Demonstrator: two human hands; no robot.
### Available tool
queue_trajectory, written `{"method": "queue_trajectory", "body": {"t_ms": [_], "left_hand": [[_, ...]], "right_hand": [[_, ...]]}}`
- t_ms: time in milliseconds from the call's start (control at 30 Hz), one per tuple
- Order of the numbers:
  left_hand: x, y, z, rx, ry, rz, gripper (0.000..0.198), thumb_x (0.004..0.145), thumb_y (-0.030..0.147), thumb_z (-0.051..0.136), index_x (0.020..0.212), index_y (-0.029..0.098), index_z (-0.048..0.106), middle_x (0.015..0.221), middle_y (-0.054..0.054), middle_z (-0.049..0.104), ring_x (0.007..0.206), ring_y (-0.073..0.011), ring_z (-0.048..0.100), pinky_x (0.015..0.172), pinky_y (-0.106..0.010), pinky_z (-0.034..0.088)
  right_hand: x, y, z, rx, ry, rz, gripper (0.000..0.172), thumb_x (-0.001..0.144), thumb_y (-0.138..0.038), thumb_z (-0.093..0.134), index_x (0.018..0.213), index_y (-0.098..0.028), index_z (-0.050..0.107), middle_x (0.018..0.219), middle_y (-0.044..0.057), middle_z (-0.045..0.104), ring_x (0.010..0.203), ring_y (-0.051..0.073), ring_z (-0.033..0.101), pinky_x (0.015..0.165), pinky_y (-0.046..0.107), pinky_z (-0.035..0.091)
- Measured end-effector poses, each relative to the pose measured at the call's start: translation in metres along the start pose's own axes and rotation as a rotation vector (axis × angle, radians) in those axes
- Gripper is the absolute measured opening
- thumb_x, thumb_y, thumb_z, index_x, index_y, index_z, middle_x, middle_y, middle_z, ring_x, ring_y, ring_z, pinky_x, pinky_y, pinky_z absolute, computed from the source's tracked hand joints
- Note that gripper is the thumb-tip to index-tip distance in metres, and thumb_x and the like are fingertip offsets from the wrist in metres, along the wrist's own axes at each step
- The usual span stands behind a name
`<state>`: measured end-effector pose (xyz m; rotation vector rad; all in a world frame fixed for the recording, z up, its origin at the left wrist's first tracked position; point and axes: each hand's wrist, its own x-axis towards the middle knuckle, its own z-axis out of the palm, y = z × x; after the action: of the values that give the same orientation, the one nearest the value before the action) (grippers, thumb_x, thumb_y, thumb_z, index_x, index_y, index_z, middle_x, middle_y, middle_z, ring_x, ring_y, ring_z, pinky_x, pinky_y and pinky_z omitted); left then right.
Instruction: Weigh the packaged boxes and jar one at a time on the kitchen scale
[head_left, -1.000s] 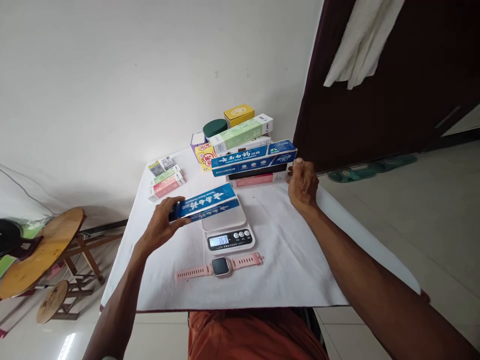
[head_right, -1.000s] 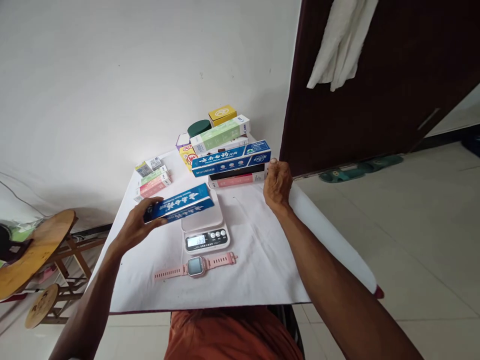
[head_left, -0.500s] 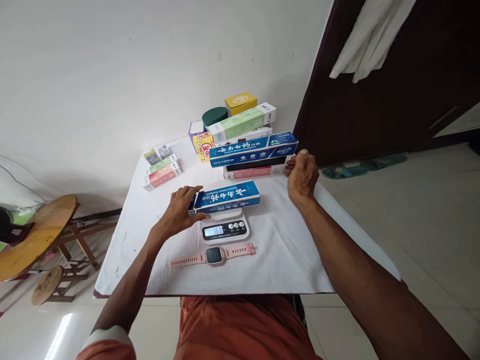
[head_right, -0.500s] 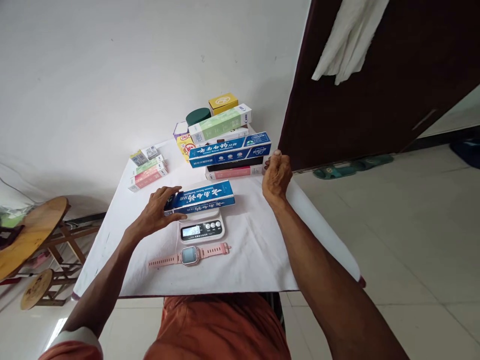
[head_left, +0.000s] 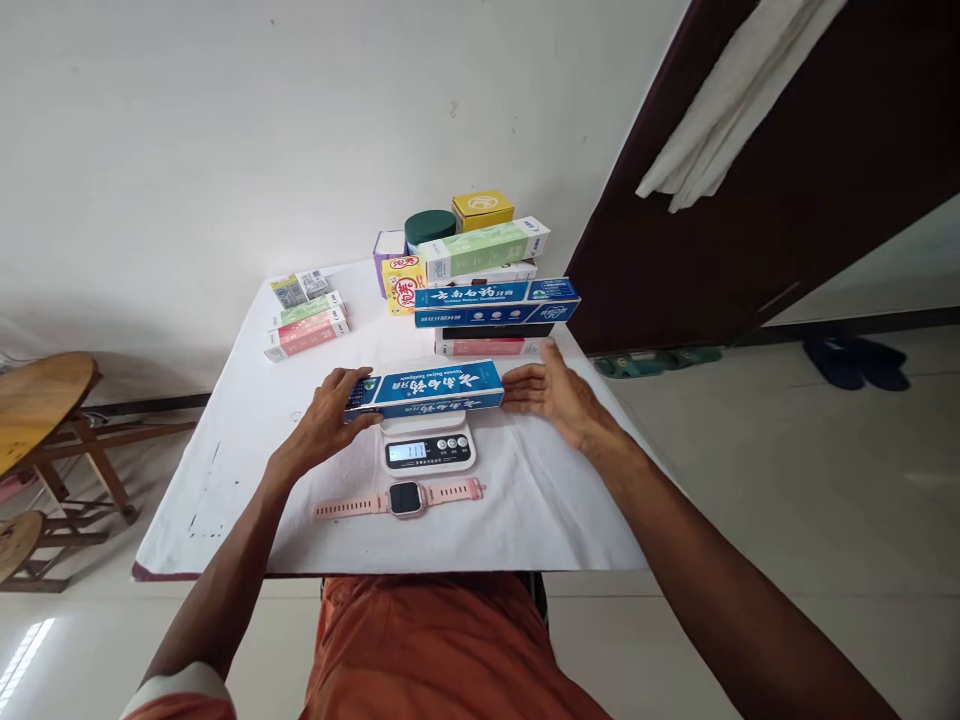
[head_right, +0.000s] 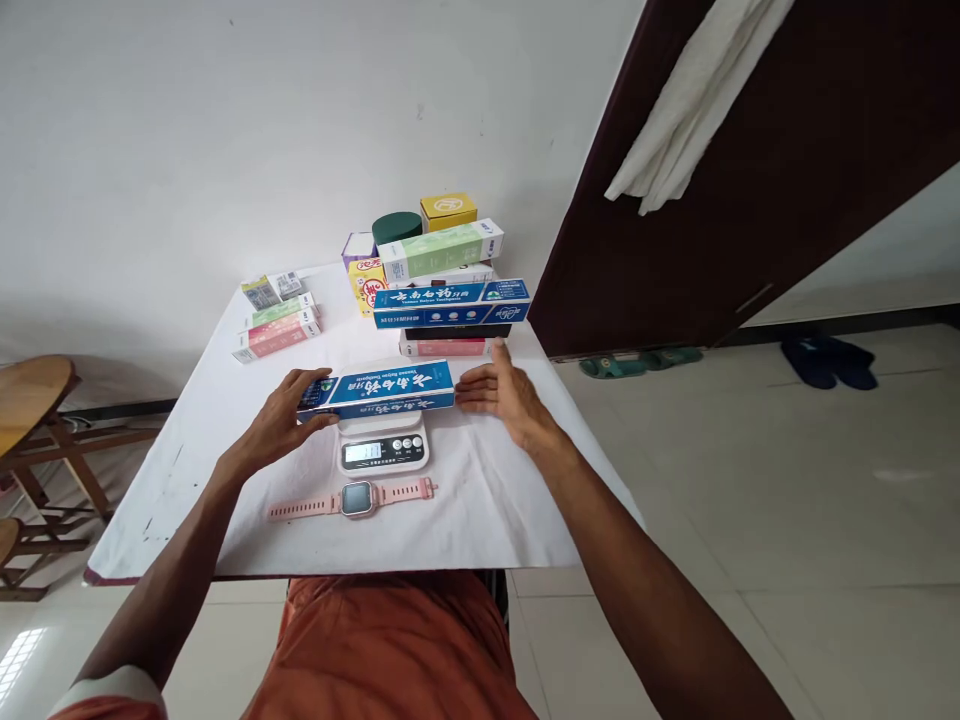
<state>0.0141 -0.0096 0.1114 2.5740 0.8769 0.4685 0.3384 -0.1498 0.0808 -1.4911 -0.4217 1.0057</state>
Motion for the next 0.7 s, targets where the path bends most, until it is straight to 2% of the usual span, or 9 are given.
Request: {"method": "queue_trajectory", "body": {"t_ms": [100, 233, 533, 700], "left_hand": [[-0.001, -0.004, 0.002, -0.050, 0.010, 0.017, 0.060, 0.098, 0.048, 0.071, 0.153, 0.030, 0.053, 0.136, -0.012, 0.063, 0.116, -0.0293, 0.066, 0.100, -0.043, 0.057], [-0.004, -0.004, 0.001, -0.075, 0.012, 0.027, 0.058, 0.100, 0.050, 0.069, 0.151, 0.028, 0.054, 0.133, -0.012, 0.063, 0.112, -0.0279, 0.067, 0.097, -0.041, 0.057], [-0.006, -0.005, -0.003, -0.085, 0.010, 0.044, 0.057, 0.101, 0.051, 0.069, 0.149, 0.024, 0.055, 0.128, -0.012, 0.064, 0.106, -0.0265, 0.067, 0.092, -0.040, 0.057], [-0.012, -0.012, -0.010, -0.071, 0.020, 0.049, 0.056, 0.101, 0.051, 0.069, 0.148, 0.024, 0.056, 0.126, -0.011, 0.064, 0.104, -0.0254, 0.067, 0.090, -0.038, 0.057]], "right_hand": [[-0.017, 0.008, 0.013, 0.119, -0.158, 0.051, 0.071, 0.097, -0.084, 0.045, 0.089, -0.019, 0.071, 0.089, 0.015, 0.079, 0.088, 0.028, 0.078, 0.089, 0.045, 0.066], [-0.023, 0.009, 0.027, 0.196, -0.242, 0.086, 0.068, 0.099, -0.082, 0.045, 0.097, -0.020, 0.072, 0.098, 0.013, 0.081, 0.097, 0.029, 0.078, 0.095, 0.048, 0.065], [-0.025, 0.011, 0.029, 0.264, -0.280, 0.153, 0.065, 0.101, -0.077, 0.045, 0.113, -0.020, 0.073, 0.104, 0.014, 0.082, 0.108, 0.031, 0.077, 0.107, 0.056, 0.059], [-0.025, 0.014, 0.038, 0.264, -0.281, 0.174, 0.064, 0.101, -0.078, 0.045, 0.108, -0.021, 0.073, 0.106, 0.014, 0.081, 0.112, 0.032, 0.076, 0.106, 0.055, 0.060]]}}
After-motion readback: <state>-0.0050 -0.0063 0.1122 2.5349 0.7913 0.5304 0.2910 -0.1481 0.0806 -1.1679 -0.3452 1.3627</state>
